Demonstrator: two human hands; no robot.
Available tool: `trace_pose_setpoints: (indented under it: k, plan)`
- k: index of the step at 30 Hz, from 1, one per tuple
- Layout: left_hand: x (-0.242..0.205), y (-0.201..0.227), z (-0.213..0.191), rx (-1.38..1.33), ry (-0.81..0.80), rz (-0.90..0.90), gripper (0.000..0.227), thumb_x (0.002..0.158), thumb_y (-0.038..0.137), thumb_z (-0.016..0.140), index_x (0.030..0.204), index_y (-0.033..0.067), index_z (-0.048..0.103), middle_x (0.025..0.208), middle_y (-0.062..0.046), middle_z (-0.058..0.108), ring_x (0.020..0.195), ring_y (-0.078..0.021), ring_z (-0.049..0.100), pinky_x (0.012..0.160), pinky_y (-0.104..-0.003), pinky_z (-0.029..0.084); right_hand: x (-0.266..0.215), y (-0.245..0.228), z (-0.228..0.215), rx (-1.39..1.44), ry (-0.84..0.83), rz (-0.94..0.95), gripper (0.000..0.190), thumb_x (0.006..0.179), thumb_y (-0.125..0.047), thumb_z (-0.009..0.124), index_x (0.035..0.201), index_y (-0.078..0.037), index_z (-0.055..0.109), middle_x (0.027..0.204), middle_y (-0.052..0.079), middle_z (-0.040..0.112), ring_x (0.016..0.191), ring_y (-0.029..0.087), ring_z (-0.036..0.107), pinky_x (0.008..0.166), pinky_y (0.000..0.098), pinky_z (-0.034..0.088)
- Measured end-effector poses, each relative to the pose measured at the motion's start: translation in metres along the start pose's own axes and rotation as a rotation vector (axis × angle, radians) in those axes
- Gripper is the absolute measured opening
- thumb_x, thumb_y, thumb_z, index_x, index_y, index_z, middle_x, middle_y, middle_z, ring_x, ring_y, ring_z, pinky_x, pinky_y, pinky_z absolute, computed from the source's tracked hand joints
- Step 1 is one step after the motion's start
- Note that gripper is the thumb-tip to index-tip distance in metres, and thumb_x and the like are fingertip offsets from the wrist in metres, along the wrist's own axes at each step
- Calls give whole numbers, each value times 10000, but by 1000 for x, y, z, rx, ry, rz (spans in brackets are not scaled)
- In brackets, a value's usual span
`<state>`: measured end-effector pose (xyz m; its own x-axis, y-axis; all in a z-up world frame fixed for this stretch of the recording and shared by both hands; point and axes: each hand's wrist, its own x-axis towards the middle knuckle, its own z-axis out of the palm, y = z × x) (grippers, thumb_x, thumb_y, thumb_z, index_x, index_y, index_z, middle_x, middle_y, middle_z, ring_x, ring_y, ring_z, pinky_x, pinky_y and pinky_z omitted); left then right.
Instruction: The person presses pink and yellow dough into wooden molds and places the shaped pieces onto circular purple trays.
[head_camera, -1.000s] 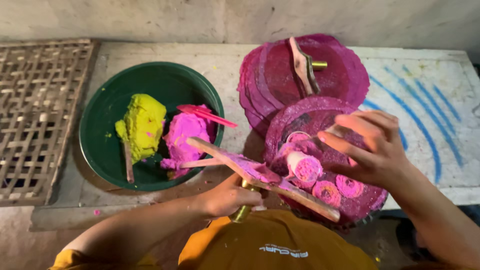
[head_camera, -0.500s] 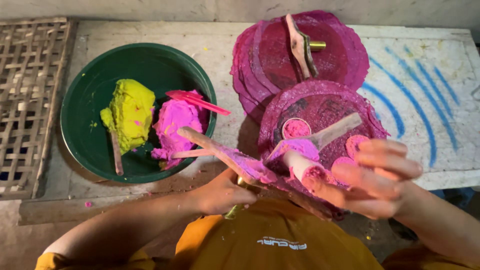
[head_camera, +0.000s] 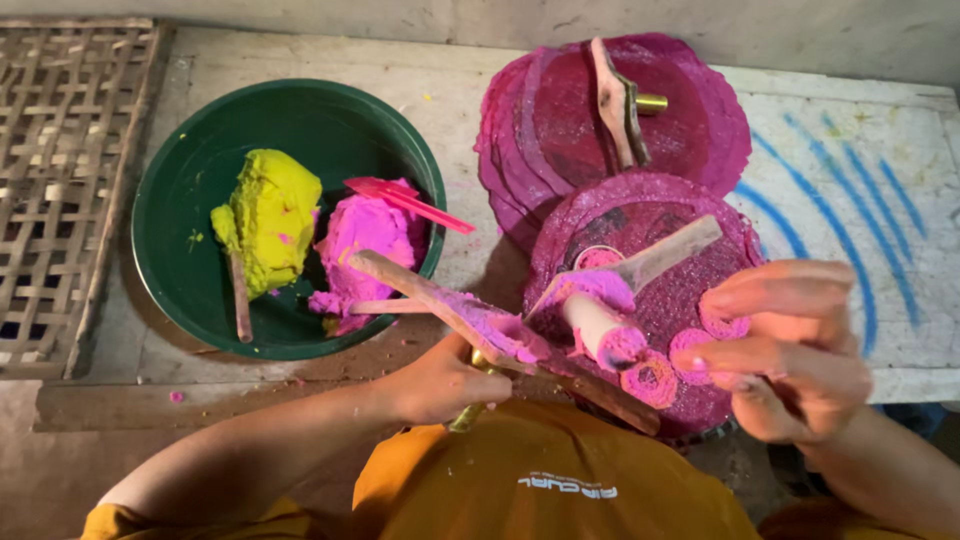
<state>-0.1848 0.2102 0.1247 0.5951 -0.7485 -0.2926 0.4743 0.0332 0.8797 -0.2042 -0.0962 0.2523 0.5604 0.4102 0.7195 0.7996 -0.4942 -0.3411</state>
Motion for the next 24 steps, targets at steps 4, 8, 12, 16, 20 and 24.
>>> trace_pose_setpoints:
  k: [4,8,12,16,20,24]
  plan:
    - [2,-4,-4,-13,1,16,474,805,40,641,1273,92,585,981,-24,647,767,-118,603,635,-295,515,1,2,15,-265,-133,-237,242,739,-90,695,919,-169,835,1106,98,616,1035,294,544,825,388,450]
    - [1,-8,-7,33,59,40,467,814,39,658,1276,85,609,1008,-25,658,803,-111,613,668,-288,525,6,5,26,-243,-79,-185,95,807,-103,777,875,-152,731,1204,78,569,1126,275,496,912,380,427]
    - [-2,-2,-12,52,21,91,444,839,42,655,1281,70,634,1000,-26,661,812,-105,607,687,-283,523,14,0,32,-211,-134,-113,419,740,36,645,1062,-180,802,1245,118,475,1170,287,410,970,391,383]
    - [-13,8,-17,-7,94,94,470,805,22,650,1271,72,636,961,-37,659,781,-111,609,652,-274,511,38,2,49,-430,-95,-419,431,784,-9,715,1162,-210,760,1208,61,487,1131,269,388,971,398,332]
    - [-37,6,-37,-242,305,211,442,827,40,672,1260,60,584,973,-42,655,845,-138,669,744,-301,594,60,9,65,338,-107,304,500,751,54,501,1224,-107,521,1347,45,392,1214,179,450,1061,332,442]
    - [-70,-4,-72,76,682,623,372,976,116,708,1300,25,549,1151,-54,636,1039,-141,626,868,-290,547,54,30,104,309,-294,418,465,909,51,466,1341,-64,595,1316,102,522,1113,182,589,891,313,539]
